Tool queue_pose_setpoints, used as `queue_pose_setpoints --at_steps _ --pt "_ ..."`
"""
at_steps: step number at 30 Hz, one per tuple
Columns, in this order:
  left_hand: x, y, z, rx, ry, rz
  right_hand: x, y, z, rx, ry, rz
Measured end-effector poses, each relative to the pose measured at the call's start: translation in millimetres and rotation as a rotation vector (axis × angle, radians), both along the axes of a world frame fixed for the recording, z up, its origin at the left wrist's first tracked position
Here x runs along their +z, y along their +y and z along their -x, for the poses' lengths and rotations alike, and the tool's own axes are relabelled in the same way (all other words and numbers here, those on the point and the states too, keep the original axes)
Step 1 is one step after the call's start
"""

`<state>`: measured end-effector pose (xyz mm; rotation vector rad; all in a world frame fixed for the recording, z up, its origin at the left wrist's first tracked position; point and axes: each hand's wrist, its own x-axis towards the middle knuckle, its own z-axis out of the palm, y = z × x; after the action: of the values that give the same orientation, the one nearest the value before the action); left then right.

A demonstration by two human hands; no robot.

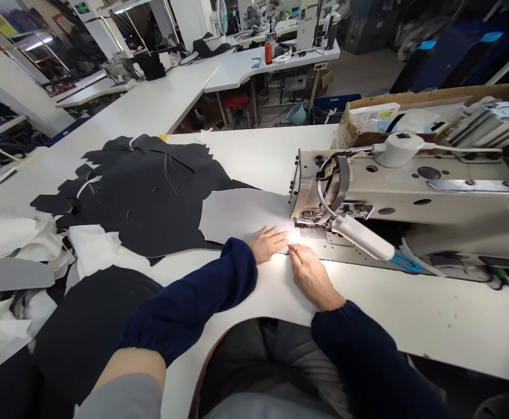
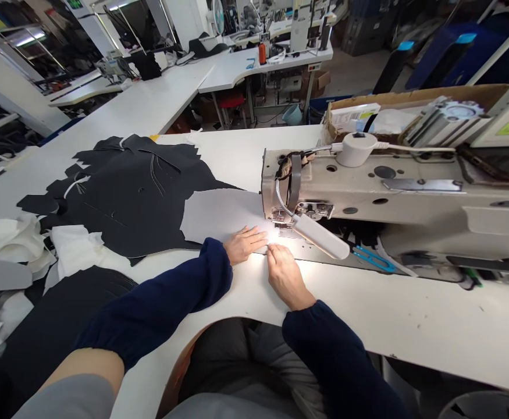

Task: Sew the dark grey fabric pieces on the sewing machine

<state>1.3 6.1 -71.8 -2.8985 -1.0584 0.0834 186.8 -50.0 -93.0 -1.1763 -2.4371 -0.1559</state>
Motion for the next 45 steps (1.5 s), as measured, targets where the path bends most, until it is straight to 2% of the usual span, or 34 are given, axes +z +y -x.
queue_pose_setpoints --at_steps 6,10,20,28,33,35,38,40,42,45 --pt "-4.5 16 -9 0.059 0.01 -0.028 -7.4 20 1 -0.078 -0.009 -0.046" --pt "-3.5 26 -16 0.106 0.004 -0.042 -11.4 24 0 -0.11 -0.012 -0.061" --pt "2.9 35 -26 0.208 0.011 -0.019 -3.6 -17 -6 -0.121 0.084 0.023" --pt "1.5 34 -27 0.201 0.032 0.016 -9.6 -12 -6 -0.141 0.15 0.058" --pt "14.7 30 -18 0.208 -0.017 0.045 -10.3 -12 -11 -0.082 0.197 0.025" --pt "22.3 29 0 0.321 -0.005 0.096 -11.6 -10 -14 -0.059 0.224 -0.004" --pt "29.8 22 40 0.636 0.017 0.126 -15.0 -3 -18 -0.034 0.247 -0.039" --pt "30.4 13 63 0.784 0.013 0.099 -16.9 3 -20 -0.017 0.245 -0.046" --pt "28.8 5 76 0.845 0.006 0.076 -17.8 7 -20 -0.003 0.247 -0.039" --pt "27.1 -2 78 0.868 -0.001 0.077 -16.0 5 -20 -0.016 0.297 0.029"
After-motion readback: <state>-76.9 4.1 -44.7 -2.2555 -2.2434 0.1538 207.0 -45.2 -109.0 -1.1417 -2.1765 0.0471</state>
